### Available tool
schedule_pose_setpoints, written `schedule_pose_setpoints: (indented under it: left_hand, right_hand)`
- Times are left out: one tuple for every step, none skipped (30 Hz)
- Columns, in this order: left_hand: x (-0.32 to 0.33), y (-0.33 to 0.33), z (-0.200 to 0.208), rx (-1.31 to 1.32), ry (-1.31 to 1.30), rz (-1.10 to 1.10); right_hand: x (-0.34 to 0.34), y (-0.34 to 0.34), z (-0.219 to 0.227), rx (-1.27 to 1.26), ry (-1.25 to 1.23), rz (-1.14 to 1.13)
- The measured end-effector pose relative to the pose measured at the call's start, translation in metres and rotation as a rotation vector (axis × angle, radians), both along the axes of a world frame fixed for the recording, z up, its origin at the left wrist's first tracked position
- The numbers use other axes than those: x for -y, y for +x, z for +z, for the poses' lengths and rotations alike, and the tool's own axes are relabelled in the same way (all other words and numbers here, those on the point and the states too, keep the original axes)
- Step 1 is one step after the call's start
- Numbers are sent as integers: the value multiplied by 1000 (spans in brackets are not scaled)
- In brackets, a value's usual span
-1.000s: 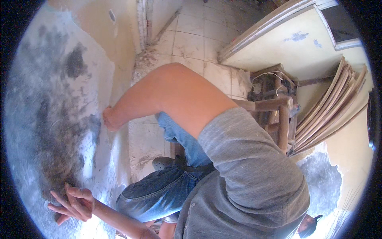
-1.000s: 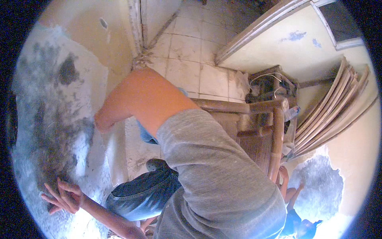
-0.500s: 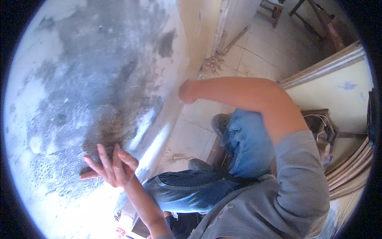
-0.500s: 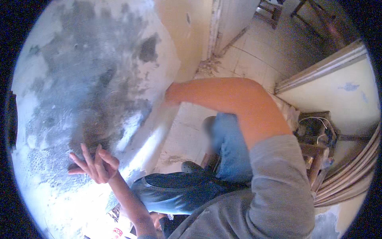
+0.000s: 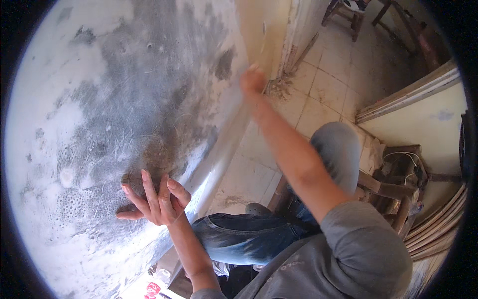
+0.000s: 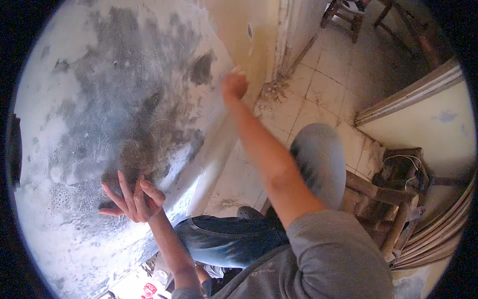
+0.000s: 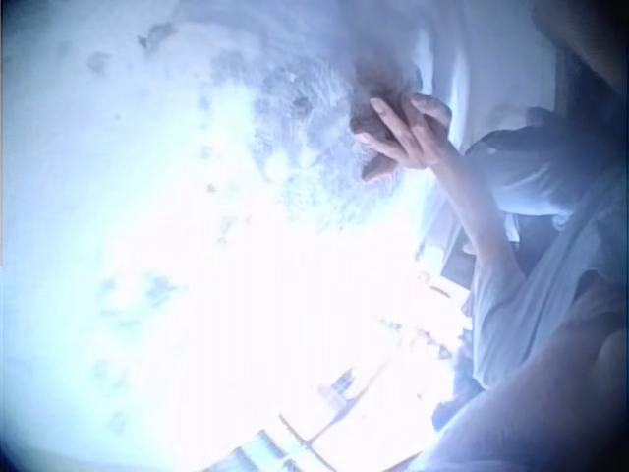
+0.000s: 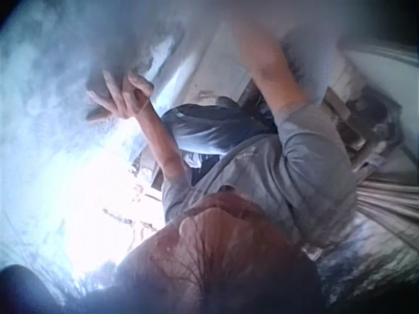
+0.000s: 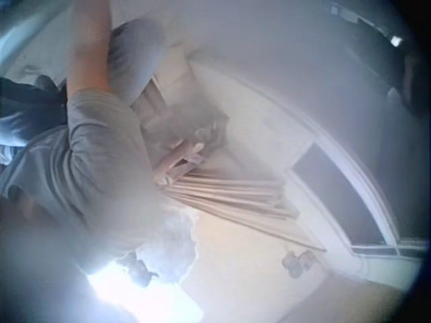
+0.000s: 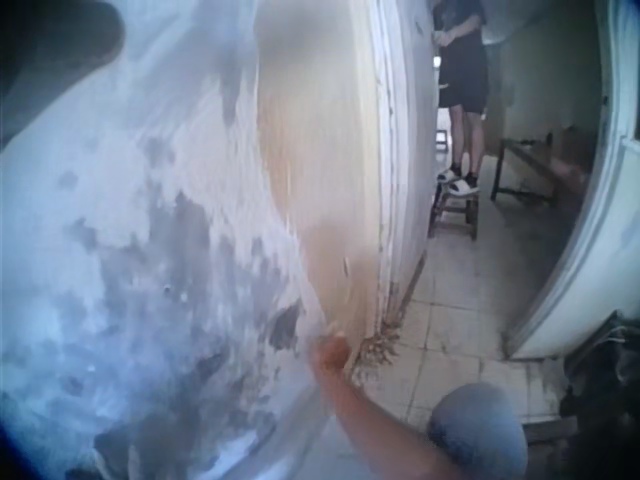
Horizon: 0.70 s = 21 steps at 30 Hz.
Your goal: The person sands the surface of a wall by hand using a piece of sandpaper, rubbing it repeatedly across different areas of the wall to smooth the surface.
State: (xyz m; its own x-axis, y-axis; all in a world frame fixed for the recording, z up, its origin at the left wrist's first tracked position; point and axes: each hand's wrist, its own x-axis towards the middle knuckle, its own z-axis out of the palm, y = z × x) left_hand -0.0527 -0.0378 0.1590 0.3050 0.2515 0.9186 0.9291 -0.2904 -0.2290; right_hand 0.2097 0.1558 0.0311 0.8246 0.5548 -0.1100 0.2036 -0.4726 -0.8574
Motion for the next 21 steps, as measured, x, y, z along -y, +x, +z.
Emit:
schedule_pose_setpoints:
  left_hand:
    - [-1,-3,-2,-10,3,17]
    - [-1,-6,-3,-13,-3,9]
    - [1,-6,-1,-16,-12,-12]
    - [2,-8,1,-27,-2,-6]
    - [4,-7,3,-37,-16,5]
    - [6,-9,3,-52,-37,31]
    - [6,-9,1,-62,-53,29]
    - [7,-8,0,-57,-55,29]
    - [7,-8,0,-52,-57,28]
    - [5,-6,-1,-79,-63,38]
    - [4,-7,-7,-88,-129,16]
    - [2,-9,-6,-86,-79,10]
    - [-2,-6,-7,-71,-14,-10]
    - [0,-4,-7,-89,-37,46]
    - [-1,-3,-8,-102,13,53]
    - [-2,0,-7,-105,25,58]
    - [-4,0,-7,-113,43,77]
    - [-7,1,-7,-111,40,69]
    - [-8,1,-8,-111,62,67]
    - [-9,1,-8,-111,83,66]
    - [-12,1,-9,-110,74,61]
  right_hand:
    - [7,-32,-1,-65,50,-4]
    - [23,-65,-1,-132,99,-9]
    - [38,-87,-17,-139,238,-9]
    - [52,-103,-31,-46,319,39]
    - [65,-115,-45,54,401,82]
    - [75,-124,-52,249,412,180]
    - [78,-121,-58,238,396,179]
    - [79,-115,-63,267,412,215]
    - [76,-110,-68,295,428,250]
    - [66,-96,-69,-47,381,306]
    - [56,-79,-60,-238,256,395]
    - [46,-65,-48,-418,111,481]
    - [43,-66,-46,-409,115,416]
    - [39,-67,-44,-401,121,354]
    - [45,-76,-50,-376,221,214]
    - [52,-85,-57,-341,322,79]
    - [62,-95,-58,-257,349,131]
    - [64,-96,-60,-214,357,155]
    - [67,-96,-58,-171,364,175]
    - [66,-93,-57,-8,410,149]
    - [65,-91,-56,156,453,125]
